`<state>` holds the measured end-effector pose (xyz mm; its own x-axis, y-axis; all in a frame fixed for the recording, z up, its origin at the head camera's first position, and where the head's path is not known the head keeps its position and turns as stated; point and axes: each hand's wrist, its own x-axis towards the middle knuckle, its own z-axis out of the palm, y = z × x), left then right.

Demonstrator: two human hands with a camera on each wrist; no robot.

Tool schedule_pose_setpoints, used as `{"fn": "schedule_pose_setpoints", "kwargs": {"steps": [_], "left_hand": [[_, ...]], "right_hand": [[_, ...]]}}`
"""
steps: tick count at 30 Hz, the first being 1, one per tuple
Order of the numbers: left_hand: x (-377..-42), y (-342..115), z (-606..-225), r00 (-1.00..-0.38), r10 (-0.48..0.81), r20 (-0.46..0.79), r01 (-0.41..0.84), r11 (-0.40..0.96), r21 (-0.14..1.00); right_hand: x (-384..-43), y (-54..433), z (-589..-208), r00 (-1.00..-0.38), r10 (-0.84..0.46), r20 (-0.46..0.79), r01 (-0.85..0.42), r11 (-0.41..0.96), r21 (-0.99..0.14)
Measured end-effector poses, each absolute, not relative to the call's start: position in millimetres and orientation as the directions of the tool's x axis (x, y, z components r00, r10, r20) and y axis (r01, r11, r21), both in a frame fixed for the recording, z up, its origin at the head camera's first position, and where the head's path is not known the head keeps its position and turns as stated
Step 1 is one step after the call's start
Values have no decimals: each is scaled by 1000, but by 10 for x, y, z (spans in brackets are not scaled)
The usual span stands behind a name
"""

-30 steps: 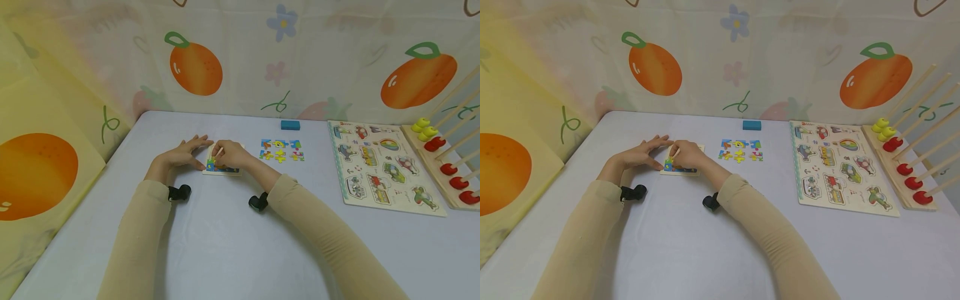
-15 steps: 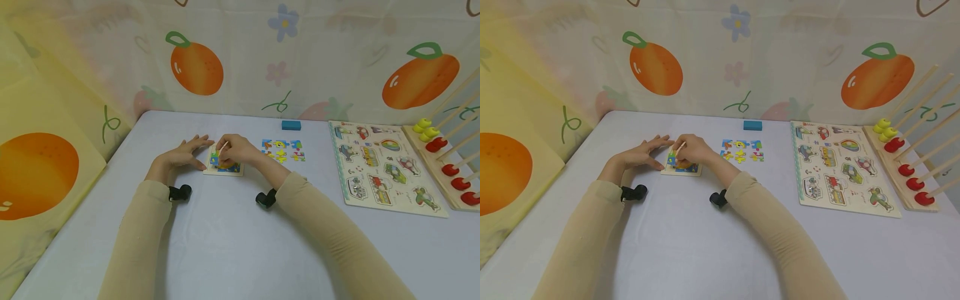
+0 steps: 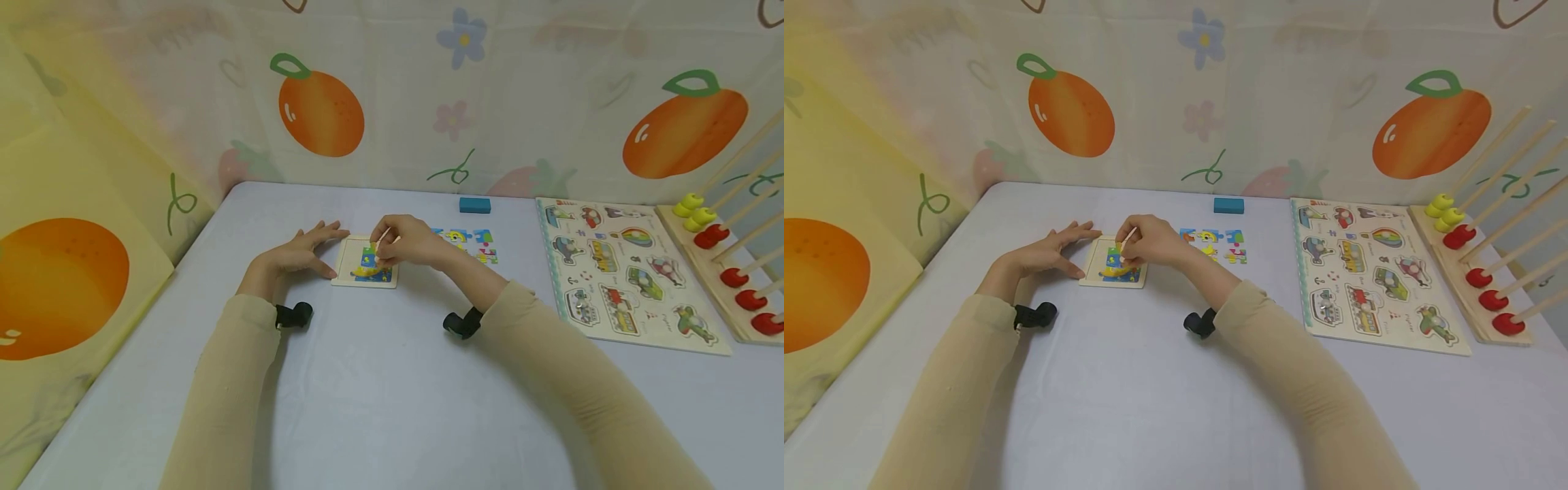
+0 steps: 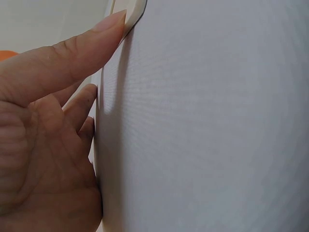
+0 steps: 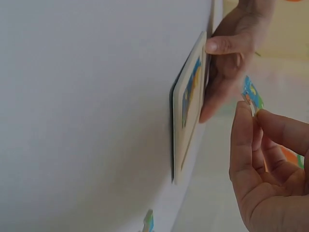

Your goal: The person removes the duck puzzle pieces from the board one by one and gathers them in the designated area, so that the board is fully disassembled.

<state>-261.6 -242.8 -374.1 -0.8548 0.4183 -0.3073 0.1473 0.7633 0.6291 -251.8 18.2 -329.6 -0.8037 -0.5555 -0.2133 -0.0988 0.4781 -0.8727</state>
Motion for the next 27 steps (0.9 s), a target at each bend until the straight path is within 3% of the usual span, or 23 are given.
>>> {"fn": "schedule_pose_setpoints", "kwargs": {"steps": [27], "left_hand": [[-2608, -2429, -3746, -858, 423, -291, 152, 750, 644]], "right_hand": [[-2490, 868, -3263, -838, -514, -184, -116, 496, -861]]}}
